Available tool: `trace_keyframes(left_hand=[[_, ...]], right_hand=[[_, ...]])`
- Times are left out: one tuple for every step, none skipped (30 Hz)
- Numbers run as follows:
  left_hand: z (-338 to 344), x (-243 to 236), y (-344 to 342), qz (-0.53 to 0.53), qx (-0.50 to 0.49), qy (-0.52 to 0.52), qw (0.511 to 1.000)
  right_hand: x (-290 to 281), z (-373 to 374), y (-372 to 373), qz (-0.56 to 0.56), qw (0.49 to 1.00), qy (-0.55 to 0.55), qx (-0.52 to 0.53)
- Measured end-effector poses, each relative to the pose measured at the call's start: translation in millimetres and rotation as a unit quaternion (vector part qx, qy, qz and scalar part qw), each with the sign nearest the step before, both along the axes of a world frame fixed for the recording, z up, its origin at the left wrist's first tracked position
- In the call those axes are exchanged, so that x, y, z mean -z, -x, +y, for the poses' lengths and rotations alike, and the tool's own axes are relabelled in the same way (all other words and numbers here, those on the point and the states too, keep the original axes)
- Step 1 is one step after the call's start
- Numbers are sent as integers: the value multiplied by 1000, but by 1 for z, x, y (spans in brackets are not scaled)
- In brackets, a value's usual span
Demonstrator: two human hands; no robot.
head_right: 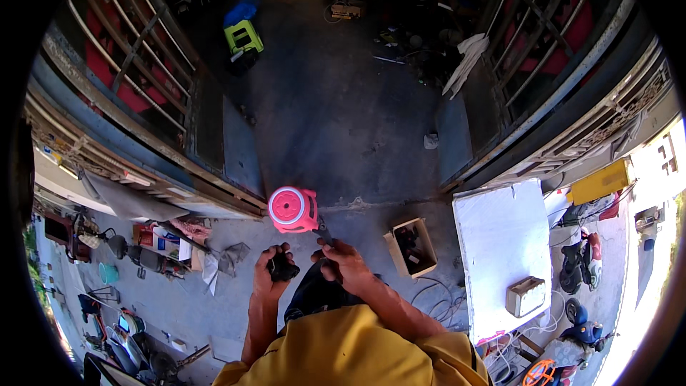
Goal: The person retrieves a small black component and a cable from a cluttered shelf, then sits at a workbench and uses a screwdriver to adjust and assemble the parts. The person repeatedly tightens and repositions the component while handling the cable.
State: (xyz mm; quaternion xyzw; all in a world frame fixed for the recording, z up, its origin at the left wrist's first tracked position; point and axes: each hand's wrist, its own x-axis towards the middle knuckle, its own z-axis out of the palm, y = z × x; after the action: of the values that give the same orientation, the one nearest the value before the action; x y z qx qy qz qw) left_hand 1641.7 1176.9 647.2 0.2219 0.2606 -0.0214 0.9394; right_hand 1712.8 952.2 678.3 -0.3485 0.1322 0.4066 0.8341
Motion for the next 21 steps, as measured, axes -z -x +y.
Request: trace_keyframes(left_hand=[[1, -10, -40, -9, 17, -14, 1000], [1, -21, -80, -7, 40, -34, 999], [5, -35, -116, -8, 57, -56, 997], [5, -51, -149, -30, 94, -54, 994], [6, -53, -182, -34, 138, -64, 988], [7, -54, -214, -38, 180, -74, 980], [7, -55, -247, -42, 222, -84, 971], [1, -59, -283, -16, 274, -107, 956], [-4, -57, -312, -23, 288, -137, 947], [-9, -55, -340, -30, 301, -166, 939], [-16, -53, -377, -48, 316, -195, 927], [-20, -51, -408, -47, 324, -237, 915], [-21, -49, -434, -42, 325, -244, 913], [-21, -48, -462, -40, 326, -255, 909], [-23, -49, -498, -49, 328, -260, 907], [-19, -56, -526, -41, 322, -221, 920], [-16, -64, -554, -37, 318, -183, 930], [-5, -61, -578, -44, 284, -199, 937], [7, -59, -602, -45, 258, -205, 943], [15, -62, -631, -83, 250, -329, 907], [20, -66, -655, -116, 239, -433, 861]], right_hand=[[-6, -1, -24, -13, 1000, 19, 11], [-10, -4, -48, -55, 996, 48, 49], [-16, -5, -71, -68, 993, 65, 77], [-23, -7, -95, -82, 988, 79, 107], [-25, -10, -119, -97, 981, 94, 138], [-24, -12, -143, -101, 977, 97, 158], [-23, -14, -169, -109, 973, 106, 175], [-21, -19, -194, -112, 966, 121, 201], [-20, -19, -222, -118, 960, 128, 218], [-28, -18, -246, -115, 959, 143, 214], [-23, -17, -277, -133, 956, 163, 202], [-16, -15, -304, -149, 954, 183, 187], [-10, -14, -331, -164, 950, 203, 171], [-5, -12, -366, -159, 952, 228, 126], [-5, -9, -403, -201, 935, 277, 90], [-5, -1, -437, -248, 913, 319, 56], [-4, 6, -474, -349, 874, 336, 34], [-3, 15, -513, -447, 825, 345, 18], [-13, 28, -545, -491, 808, 325, 16], [-13, 38, -585, -528, 787, 320, -9], [-13, 44, -623, -556, 764, 324, -44]])
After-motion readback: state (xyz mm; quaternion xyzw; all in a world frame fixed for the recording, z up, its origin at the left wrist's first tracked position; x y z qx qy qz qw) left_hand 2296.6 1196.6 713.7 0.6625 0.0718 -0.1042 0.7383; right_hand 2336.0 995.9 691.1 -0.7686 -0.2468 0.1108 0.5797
